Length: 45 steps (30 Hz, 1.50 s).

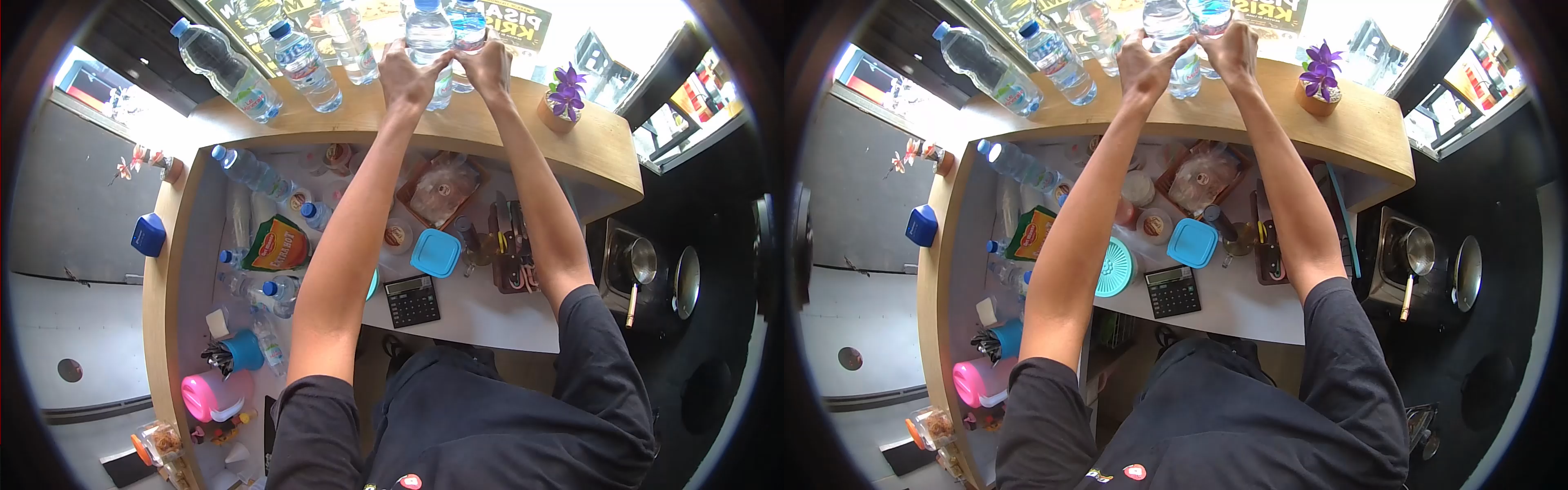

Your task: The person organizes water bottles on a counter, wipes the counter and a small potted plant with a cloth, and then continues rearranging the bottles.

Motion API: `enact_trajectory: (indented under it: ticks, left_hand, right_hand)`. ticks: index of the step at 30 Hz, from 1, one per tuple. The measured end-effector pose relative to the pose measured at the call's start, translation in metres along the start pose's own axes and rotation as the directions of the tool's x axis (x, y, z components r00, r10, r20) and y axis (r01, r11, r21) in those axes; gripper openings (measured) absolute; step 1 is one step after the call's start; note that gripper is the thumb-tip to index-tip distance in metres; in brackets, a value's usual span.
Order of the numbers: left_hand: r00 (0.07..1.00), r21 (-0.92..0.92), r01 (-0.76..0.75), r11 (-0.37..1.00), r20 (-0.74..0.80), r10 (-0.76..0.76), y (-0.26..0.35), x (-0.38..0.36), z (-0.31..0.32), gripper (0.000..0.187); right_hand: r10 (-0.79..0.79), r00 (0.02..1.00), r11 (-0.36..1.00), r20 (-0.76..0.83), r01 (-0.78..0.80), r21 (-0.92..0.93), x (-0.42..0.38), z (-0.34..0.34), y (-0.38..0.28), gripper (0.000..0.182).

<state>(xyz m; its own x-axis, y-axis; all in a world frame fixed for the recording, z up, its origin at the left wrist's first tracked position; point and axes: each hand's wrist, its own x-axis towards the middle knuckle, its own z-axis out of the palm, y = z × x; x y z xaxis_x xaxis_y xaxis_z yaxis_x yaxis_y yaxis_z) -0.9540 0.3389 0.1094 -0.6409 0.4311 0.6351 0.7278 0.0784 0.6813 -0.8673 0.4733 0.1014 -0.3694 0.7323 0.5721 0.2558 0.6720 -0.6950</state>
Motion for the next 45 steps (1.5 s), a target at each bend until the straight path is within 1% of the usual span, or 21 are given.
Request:
enact_trajectory:
  ticks: [4,5,8,11,12,15,16,19,20,23,24,25,27,28,29,31,32,34,36,41,45]
  left_hand:
    - [0.985,0.084,-0.15,0.985,-0.075,0.157,0.01,-0.009,-0.005,0.066]
    - [0.982,0.048,-0.17,0.984,-0.073,0.173,0.014,-0.01,-0.008,0.065]
    - [0.974,-0.041,-0.211,0.977,-0.091,0.207,0.026,-0.012,-0.019,0.058]
    - [0.992,-0.083,-0.122,0.989,-0.044,0.119,0.06,-0.017,-0.046,0.064]
    - [0.992,-0.12,-0.128,0.984,-0.007,0.129,0.075,-0.021,-0.059,0.063]
    - [0.99,-0.204,-0.141,0.969,-0.038,0.136,0.1,-0.033,-0.082,0.063]
    - [0.988,-0.232,-0.155,0.96,-0.039,0.15,0.111,-0.039,-0.092,0.06]
    - [0.993,-0.294,-0.118,0.949,-0.009,0.121,0.139,-0.064,-0.124,0.058]
    - [0.992,-0.294,-0.114,0.949,0.017,0.125,0.146,-0.074,-0.135,0.055]
    - [0.995,-0.397,-0.036,0.917,0.071,0.07,0.162,-0.109,-0.161,0.054]
    - [0.994,-0.475,0.052,0.879,0.111,0.002,0.161,-0.123,-0.167,0.053]
    - [0.991,-0.481,0.088,0.872,0.133,-0.026,0.164,-0.137,-0.174,0.053]
    - [0.98,-0.488,0.163,0.857,0.182,-0.083,0.172,-0.166,-0.189,0.054]
    - [0.982,-0.491,0.155,0.857,0.171,-0.08,0.168,-0.181,-0.191,0.056]
    - [0.974,-0.48,0.191,0.856,0.199,-0.106,0.169,-0.195,-0.196,0.058]
    - [0.953,-0.495,0.276,0.824,0.249,-0.17,0.161,-0.226,-0.201,0.06]
    - [0.936,-0.446,0.313,0.838,0.295,-0.193,0.162,-0.239,-0.207,0.063]
    - [0.934,-0.437,0.304,0.847,0.31,-0.176,0.154,-0.266,-0.209,0.064]
    - [0.919,-0.428,0.331,0.841,0.349,-0.184,0.14,-0.293,-0.207,0.065]
    - [0.828,-0.376,0.486,0.789,0.488,-0.277,0.107,-0.349,-0.194,0.062]
    - [0.789,-0.316,0.497,0.808,0.552,-0.269,0.08,-0.381,-0.175,0.061]
  right_hand:
    - [-0.083,0.996,0.995,-0.014,0.084,0.055,-0.007,-0.006,0.003,0.044]
    - [-0.101,0.995,0.993,-0.004,0.101,0.068,-0.01,-0.009,0.005,0.043]
    - [-0.154,0.979,0.979,-0.135,0.17,0.116,-0.02,-0.027,-0.019,0.043]
    - [-0.143,0.984,0.976,-0.106,0.158,0.15,-0.02,-0.051,-0.039,0.043]
    - [-0.088,0.994,0.987,-0.07,0.096,0.126,-0.024,-0.064,-0.053,0.044]
    - [-0.082,0.987,0.992,-0.141,0.094,0.079,-0.041,-0.101,-0.103,0.06]
    - [-0.142,0.979,0.98,-0.144,0.16,0.12,-0.048,-0.111,-0.112,0.061]
    - [-0.033,0.997,0.998,-0.067,0.036,0.043,-0.076,-0.146,-0.148,0.059]
    - [-0.002,0.996,0.999,-0.093,0.005,0.039,-0.087,-0.148,-0.151,0.057]
    - [-0.205,0.972,0.96,-0.112,0.222,0.169,-0.121,-0.168,-0.158,0.053]
    - [-0.169,0.985,0.974,-0.018,0.17,0.15,-0.134,-0.17,-0.136,0.05]
    - [-0.084,0.996,0.99,-0.001,0.083,0.118,-0.15,-0.176,-0.14,0.055]
    - [-0.197,0.979,0.973,-0.046,0.201,0.112,-0.183,-0.184,-0.145,0.065]
    - [-0.077,0.997,0.928,-0.023,0.08,0.363,-0.202,-0.185,-0.15,0.06]
    - [-0.055,0.998,0.949,-0.011,0.056,0.31,-0.219,-0.192,-0.158,0.059]
    - [0.052,0.997,0.929,0.059,-0.07,0.362,-0.252,-0.196,-0.154,0.062]
    - [0.056,0.997,0.93,0.051,-0.071,0.36,-0.268,-0.197,-0.153,0.064]
    - [0.111,0.989,0.942,0.096,-0.136,0.306,-0.297,-0.201,-0.149,0.068]
    - [0.145,0.981,0.912,0.126,-0.182,0.368,-0.323,-0.198,-0.138,0.068]
    - [0.172,0.96,0.929,0.22,-0.232,0.288,-0.376,-0.186,-0.093,0.072]
    - [0.227,0.932,0.932,0.281,-0.292,0.216,-0.411,-0.174,-0.045,0.072]
